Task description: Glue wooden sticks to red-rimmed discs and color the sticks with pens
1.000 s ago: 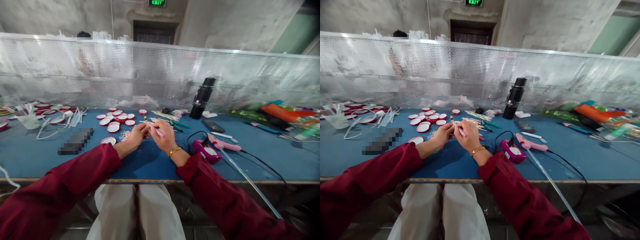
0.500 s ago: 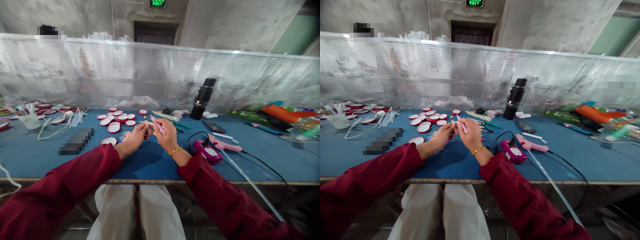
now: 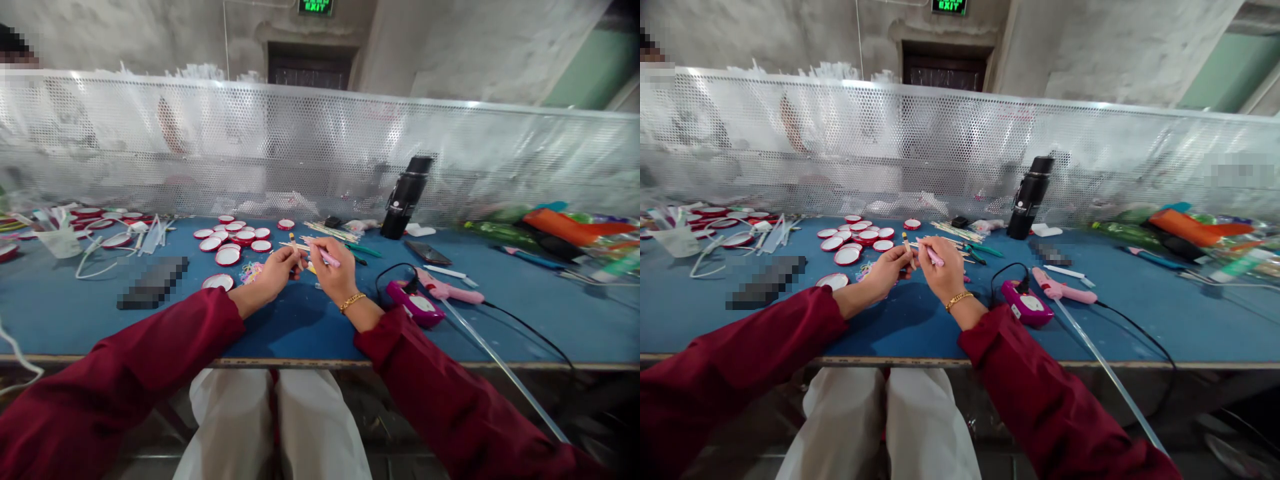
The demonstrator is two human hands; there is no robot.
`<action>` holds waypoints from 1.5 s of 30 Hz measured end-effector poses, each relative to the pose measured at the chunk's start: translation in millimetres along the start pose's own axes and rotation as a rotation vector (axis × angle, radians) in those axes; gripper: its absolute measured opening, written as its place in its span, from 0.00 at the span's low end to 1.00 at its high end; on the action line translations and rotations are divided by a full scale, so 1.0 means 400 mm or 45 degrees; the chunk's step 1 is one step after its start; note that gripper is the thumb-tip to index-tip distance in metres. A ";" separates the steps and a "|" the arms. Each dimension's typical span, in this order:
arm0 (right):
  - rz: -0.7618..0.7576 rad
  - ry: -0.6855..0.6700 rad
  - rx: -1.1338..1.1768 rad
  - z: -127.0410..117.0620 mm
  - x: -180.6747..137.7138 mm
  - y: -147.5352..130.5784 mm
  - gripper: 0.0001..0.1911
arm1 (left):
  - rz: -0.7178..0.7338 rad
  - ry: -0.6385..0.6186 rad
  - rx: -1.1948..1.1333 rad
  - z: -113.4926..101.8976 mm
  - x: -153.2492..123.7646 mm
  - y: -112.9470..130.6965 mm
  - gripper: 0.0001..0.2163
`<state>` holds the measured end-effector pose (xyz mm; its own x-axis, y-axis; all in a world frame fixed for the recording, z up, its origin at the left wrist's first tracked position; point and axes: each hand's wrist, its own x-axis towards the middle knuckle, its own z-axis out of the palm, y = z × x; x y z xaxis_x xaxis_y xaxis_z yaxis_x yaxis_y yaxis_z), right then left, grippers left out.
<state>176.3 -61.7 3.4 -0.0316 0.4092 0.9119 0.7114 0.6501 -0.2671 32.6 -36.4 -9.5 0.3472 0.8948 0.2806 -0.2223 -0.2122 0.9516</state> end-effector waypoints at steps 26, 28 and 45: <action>0.127 -0.086 0.015 -0.001 -0.013 -0.007 0.06 | 0.041 -0.007 0.048 0.000 0.004 -0.007 0.13; 0.097 -0.109 0.020 0.000 -0.014 -0.008 0.06 | 0.039 -0.004 0.035 0.000 0.006 -0.010 0.13; 0.060 -0.122 -0.007 0.000 -0.013 -0.009 0.05 | 0.036 -0.006 0.014 0.000 0.008 -0.014 0.13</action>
<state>173.8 -66.1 -0.3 -0.0649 0.4987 0.8643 0.7175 0.6253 -0.3069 34.8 -32.2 -13.8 0.3454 0.8864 0.3081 -0.2219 -0.2419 0.9446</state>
